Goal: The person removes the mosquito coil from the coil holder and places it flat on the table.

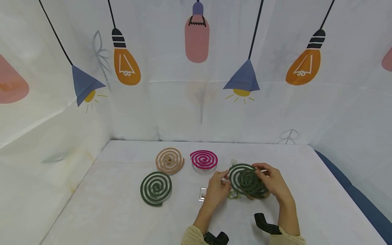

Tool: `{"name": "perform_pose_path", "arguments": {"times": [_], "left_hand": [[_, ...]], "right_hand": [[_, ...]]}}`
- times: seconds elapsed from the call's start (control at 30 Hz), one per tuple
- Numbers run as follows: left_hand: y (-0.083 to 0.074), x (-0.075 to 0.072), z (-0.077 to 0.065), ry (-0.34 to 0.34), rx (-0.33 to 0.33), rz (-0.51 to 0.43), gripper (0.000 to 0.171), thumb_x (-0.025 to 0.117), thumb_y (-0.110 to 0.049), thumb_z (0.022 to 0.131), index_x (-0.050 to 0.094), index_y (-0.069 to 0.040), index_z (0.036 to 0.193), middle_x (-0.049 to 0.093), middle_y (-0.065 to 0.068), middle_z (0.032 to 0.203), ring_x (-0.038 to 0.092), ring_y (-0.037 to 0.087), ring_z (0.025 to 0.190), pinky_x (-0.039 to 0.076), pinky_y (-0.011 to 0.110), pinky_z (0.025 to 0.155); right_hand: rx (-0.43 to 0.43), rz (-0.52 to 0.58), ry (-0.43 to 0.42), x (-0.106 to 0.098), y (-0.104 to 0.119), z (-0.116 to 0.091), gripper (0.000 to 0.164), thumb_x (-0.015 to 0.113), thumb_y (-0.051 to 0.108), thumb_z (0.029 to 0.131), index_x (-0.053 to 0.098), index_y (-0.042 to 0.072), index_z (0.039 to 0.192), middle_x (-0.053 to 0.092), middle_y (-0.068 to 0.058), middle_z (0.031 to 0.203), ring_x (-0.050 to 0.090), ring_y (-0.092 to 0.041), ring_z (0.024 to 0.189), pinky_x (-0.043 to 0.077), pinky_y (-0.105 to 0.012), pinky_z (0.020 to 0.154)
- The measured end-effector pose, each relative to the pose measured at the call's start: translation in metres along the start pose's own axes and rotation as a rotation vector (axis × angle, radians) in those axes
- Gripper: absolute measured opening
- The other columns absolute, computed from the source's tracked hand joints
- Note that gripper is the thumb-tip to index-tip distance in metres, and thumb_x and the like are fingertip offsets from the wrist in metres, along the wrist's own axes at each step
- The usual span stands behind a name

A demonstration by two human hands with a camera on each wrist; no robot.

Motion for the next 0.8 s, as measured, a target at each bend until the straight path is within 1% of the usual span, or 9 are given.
{"name": "perform_pose_path", "arguments": {"times": [0.1, 0.37, 0.63, 0.73, 0.8], "left_hand": [[-0.0002, 0.0013, -0.0011, 0.0, 0.029, 0.012, 0.039, 0.056, 0.006, 0.084, 0.057, 0.007, 0.124, 0.057, 0.014, 0.096, 0.063, 0.002, 0.067, 0.049, 0.013, 0.054], [0.0003, 0.0042, -0.0015, 0.024, 0.03, 0.015, 0.039, 0.056, 0.004, 0.086, 0.056, 0.008, 0.125, 0.057, 0.015, 0.098, 0.066, 0.007, 0.073, 0.051, 0.012, 0.061], [-0.0016, 0.0056, -0.0018, -0.002, 0.083, 0.062, 0.038, 0.056, 0.0, 0.084, 0.06, 0.008, 0.121, 0.061, 0.016, 0.1, 0.069, 0.019, 0.082, 0.052, 0.014, 0.071], [-0.001, 0.0067, -0.0022, 0.012, 0.069, 0.07, 0.037, 0.056, -0.002, 0.086, 0.06, 0.006, 0.121, 0.061, 0.016, 0.103, 0.069, 0.02, 0.086, 0.052, 0.015, 0.073], [-0.0002, 0.0071, -0.0024, 0.035, 0.04, 0.068, 0.036, 0.056, -0.005, 0.088, 0.059, 0.004, 0.123, 0.061, 0.015, 0.107, 0.068, 0.019, 0.089, 0.052, 0.016, 0.075]], "right_hand": [[-0.002, -0.018, -0.008, -0.0006, -0.0011, -0.0003, 0.029, 0.052, 0.017, 0.097, 0.059, 0.005, 0.123, 0.06, -0.017, 0.113, 0.054, -0.016, 0.089, 0.046, -0.022, 0.065], [-0.02, -0.08, -0.036, -0.0017, -0.0045, -0.0002, 0.027, 0.054, 0.013, 0.095, 0.062, 0.004, 0.119, 0.062, -0.017, 0.111, 0.056, -0.025, 0.096, 0.047, -0.024, 0.067], [-0.016, -0.112, -0.068, -0.0035, -0.0061, -0.001, 0.028, 0.053, 0.012, 0.094, 0.062, 0.002, 0.119, 0.063, -0.02, 0.112, 0.059, -0.028, 0.096, 0.048, -0.025, 0.069], [-0.007, -0.114, -0.067, -0.0042, -0.0064, -0.0013, 0.028, 0.053, 0.011, 0.094, 0.062, 0.002, 0.119, 0.063, -0.02, 0.112, 0.059, -0.028, 0.097, 0.048, -0.026, 0.069], [0.0, -0.112, -0.066, -0.0046, -0.0067, -0.0014, 0.028, 0.052, 0.012, 0.095, 0.061, 0.001, 0.12, 0.063, -0.021, 0.113, 0.058, -0.029, 0.098, 0.048, -0.026, 0.07]]}}
Point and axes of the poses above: each hand's wrist, its own z-axis towards the middle knuckle, its own x-axis out of the palm, y = z × x, the point moved 3 cm from there along z, towards the middle knuckle
